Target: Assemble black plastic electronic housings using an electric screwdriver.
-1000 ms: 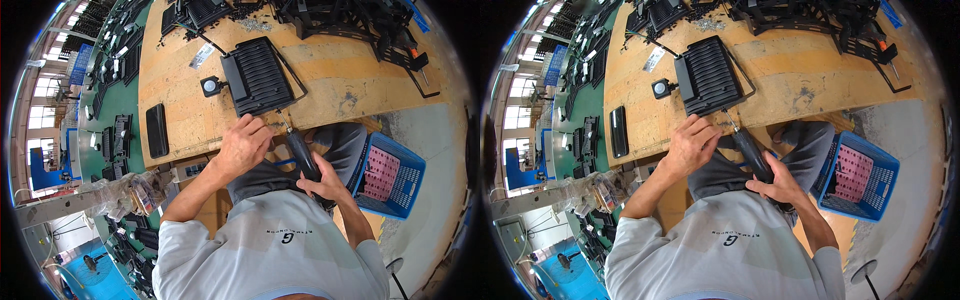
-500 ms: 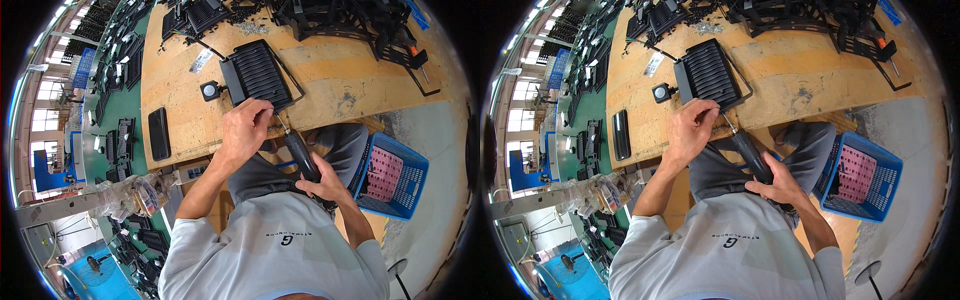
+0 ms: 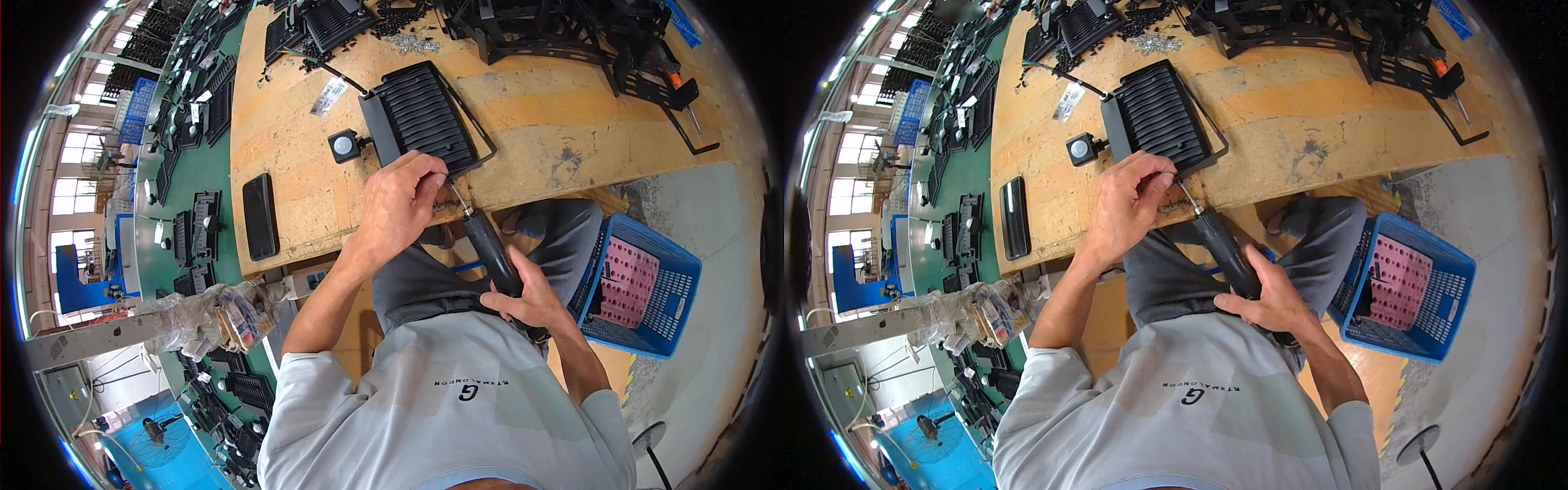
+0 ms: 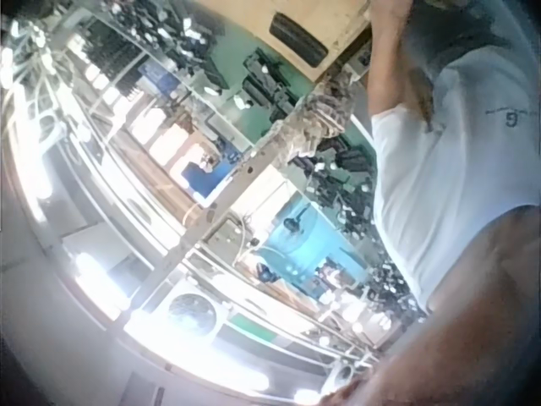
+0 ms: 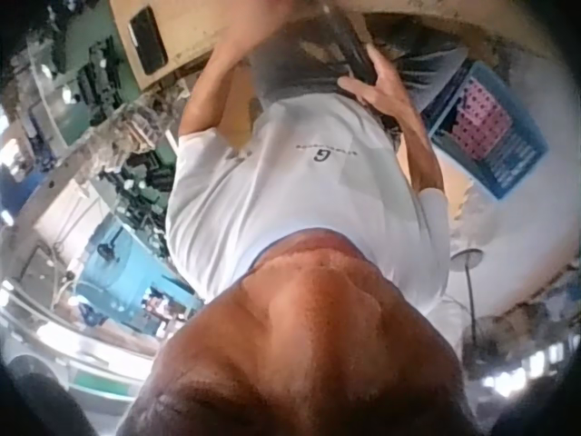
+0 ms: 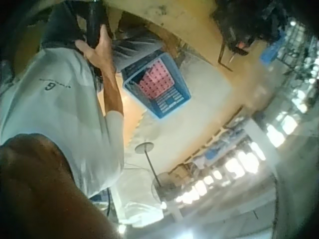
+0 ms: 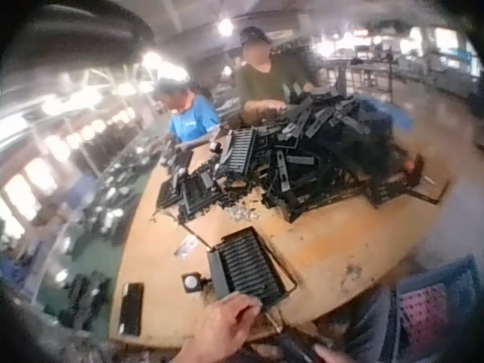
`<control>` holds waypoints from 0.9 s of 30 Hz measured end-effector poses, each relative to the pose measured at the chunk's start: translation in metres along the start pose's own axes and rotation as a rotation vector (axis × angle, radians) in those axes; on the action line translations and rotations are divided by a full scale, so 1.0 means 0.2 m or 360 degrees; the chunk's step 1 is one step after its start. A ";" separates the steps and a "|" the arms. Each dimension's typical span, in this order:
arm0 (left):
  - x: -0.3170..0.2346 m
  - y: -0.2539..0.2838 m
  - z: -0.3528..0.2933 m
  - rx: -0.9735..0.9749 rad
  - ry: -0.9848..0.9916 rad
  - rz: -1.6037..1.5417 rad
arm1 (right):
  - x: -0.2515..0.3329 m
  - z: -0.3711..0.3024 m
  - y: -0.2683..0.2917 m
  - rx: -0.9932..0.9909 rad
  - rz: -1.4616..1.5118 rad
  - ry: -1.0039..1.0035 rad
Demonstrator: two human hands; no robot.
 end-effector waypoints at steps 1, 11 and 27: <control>0.00 0.00 0.00 0.0035 -0.0017 0.0005 | 0.00 0.00 0.00 -0.0013 -0.0053 0.0015; -0.07 0.09 0.10 0.0334 -0.0763 0.0332 | -0.04 0.01 -0.03 0.0023 0.0073 0.0025; 0.06 0.05 0.24 0.0203 -0.0715 0.0446 | -0.04 0.01 0.00 0.0055 0.0202 0.0004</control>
Point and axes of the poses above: each hand's wrist, its own z-axis towards the middle knuckle, its own y-axis out of the back of the hand, x = y × z, the point moved 6 cm from there along z, towards the middle knuckle, and after that the axes turned 6 degrees about z, right-handed, at the moved point
